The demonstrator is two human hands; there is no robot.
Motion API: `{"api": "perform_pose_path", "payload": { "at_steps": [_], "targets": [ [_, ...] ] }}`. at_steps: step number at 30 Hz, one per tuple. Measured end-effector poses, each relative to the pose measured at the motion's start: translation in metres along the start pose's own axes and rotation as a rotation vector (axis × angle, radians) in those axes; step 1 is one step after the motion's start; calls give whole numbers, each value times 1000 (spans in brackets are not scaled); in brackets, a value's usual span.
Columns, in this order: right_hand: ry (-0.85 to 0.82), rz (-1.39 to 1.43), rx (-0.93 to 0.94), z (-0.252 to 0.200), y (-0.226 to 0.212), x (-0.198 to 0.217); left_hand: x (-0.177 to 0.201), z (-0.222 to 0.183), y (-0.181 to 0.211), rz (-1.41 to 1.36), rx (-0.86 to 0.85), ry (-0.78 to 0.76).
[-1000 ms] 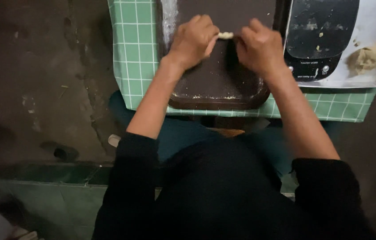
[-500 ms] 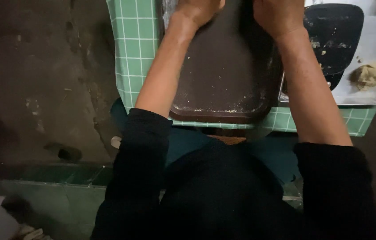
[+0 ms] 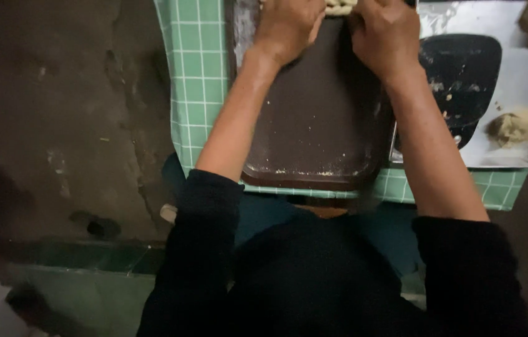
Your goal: A person is manually shaping small pieces of dough by rolling them into balls and then forming them into specific shapes on a tray.
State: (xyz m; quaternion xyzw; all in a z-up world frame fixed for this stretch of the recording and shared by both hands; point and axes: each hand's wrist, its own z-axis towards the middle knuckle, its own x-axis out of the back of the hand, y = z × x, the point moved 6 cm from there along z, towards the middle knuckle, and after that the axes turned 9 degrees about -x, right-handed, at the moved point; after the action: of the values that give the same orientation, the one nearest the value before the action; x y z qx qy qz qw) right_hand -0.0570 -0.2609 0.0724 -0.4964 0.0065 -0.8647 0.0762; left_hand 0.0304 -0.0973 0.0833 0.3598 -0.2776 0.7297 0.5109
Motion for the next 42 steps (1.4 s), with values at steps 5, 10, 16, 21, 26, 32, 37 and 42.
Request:
{"api": "perform_pose_path", "payload": {
  "at_steps": [5, 10, 16, 21, 26, 32, 37, 42],
  "targets": [
    [-101, 107, -165, 0, -10, 29, 46, 12, 11, -57, 34, -45],
    [-45, 255, -224, -22, -41, 88, 78, -32, 48, -73, 110, -22],
    [-61, 415, -357, -83, -63, 147, 104, -107, 113, -278, 279, -66],
    [-71, 441, -430, -141, -56, 193, 133, -141, 155, -388, 367, -79],
    [-80, 349, -516, -185, -45, 237, 142, -161, 172, -414, 364, -102],
    [30, 223, -615, -245, -3, 257, 156, -158, 187, -397, 254, -38],
    [-7, 24, -566, -261, 19, 266, 167, -149, 190, -445, 216, -4],
    [46, -36, -518, -255, 35, 277, 156, -153, 192, -411, 233, -10]
  ]
}}
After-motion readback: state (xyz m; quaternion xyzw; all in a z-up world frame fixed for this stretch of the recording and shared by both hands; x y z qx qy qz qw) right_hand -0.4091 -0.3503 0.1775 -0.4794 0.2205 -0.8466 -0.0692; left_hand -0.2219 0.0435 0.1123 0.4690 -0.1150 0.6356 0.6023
